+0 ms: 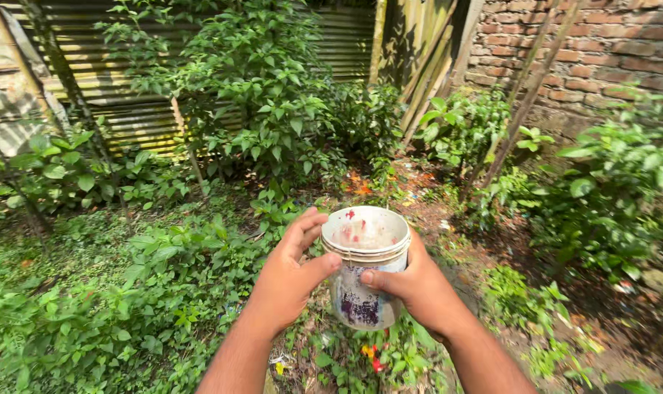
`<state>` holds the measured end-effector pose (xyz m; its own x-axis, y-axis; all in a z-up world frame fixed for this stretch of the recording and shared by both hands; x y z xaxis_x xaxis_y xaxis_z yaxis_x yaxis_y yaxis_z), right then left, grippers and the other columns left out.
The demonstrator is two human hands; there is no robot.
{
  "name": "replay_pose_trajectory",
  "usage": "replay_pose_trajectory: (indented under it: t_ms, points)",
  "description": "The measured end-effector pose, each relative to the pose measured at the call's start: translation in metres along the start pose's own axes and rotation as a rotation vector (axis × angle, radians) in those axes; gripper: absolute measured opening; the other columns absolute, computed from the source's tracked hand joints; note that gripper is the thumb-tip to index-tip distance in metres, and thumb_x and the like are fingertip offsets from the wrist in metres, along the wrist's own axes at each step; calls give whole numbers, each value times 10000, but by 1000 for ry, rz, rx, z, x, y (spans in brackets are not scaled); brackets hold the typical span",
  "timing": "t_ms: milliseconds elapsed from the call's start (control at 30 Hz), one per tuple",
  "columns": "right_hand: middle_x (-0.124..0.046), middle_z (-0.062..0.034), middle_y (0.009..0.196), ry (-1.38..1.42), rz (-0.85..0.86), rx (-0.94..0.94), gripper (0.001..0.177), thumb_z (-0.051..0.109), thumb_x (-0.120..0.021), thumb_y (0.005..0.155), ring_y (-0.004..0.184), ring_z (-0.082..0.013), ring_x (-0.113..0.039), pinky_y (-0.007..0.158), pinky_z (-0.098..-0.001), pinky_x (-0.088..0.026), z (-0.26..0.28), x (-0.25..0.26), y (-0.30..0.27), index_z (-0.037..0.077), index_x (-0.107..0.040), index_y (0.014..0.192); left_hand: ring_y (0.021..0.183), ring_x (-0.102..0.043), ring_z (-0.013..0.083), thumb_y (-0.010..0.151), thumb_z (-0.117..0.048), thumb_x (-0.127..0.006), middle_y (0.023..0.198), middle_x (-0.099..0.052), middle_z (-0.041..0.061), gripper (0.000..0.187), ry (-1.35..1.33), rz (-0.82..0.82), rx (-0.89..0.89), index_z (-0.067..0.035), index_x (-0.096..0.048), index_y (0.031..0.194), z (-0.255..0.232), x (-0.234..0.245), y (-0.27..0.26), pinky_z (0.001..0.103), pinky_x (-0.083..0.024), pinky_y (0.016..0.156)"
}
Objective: The person scoops water from a green bucket using a plastic cup and pours it over leafy green plants in an outdoor garden.
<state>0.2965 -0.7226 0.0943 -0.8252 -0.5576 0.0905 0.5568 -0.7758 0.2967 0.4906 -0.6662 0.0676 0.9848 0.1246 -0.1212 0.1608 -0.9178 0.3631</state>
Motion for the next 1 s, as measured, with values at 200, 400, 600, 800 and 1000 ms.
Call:
replay_pose_trajectory:
  t_ms: [200, 400, 600, 800, 1000]
  points:
    - [-684, -85, 1316, -13, 37, -51, 871, 193, -842, 706, 1188, -200, -661, 1029, -387, -517, -36, 41, 112, 90, -427, 1464, 1397, -507, 240, 745, -322, -829, 1483, -547, 121, 973, 77, -28, 114, -106, -318, 1544, 42, 10, 102, 415, -462, 1105]
    - [-664, -90, 1352, 120, 192, -59, 912, 229, -855, 692, 1235, -213, -635, 1071, -391, -481, -89, 45, 224, 85, -423, 1482, 1297, -593, 240, 707, -336, -855, 1416, -612, 142, 1002, 58, -69, 30, -37, -359, 1525, 77, 38, 176, 385, -466, 1098]
    - [-651, -106, 1376, 205, 279, -36, 914, 291, -866, 706, 1261, -216, -616, 1093, -391, -459, -157, 21, 329, 53, -441, 1479, 1303, -591, 237, 648, -362, -893, 1414, -599, 130, 1128, 88, -120, 63, -38, -286, 1542, 127, 110, 250, 398, -462, 1112]
    - [-654, -116, 1370, 188, 282, 11, 891, 310, -850, 740, 1253, -232, -619, 1088, -394, -468, -216, -8, 440, 28, -439, 1478, 1341, -556, 236, 602, -328, -942, 1441, -569, 129, 1215, 56, -158, 10, -29, -244, 1550, 184, 187, 338, 397, -431, 1150]
    - [-559, -76, 1484, 226, 290, -147, 888, 286, -741, 820, 1366, -202, -507, 1139, -384, -368, -283, -19, 536, 128, -298, 1573, 1335, -559, 231, 584, -277, -957, 1431, -563, 123, 1193, -58, -159, 33, -37, -267, 1527, 236, 244, 420, 407, -425, 1152]
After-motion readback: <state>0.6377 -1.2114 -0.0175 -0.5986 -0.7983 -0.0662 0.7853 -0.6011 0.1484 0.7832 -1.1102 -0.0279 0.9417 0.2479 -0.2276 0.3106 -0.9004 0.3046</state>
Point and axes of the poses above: each hand's wrist, its own y-axis towards the middle knuckle, its own x-axis out of the back of the hand, z = x × y, the point moved 3 cm from there along y, towards the middle knuckle
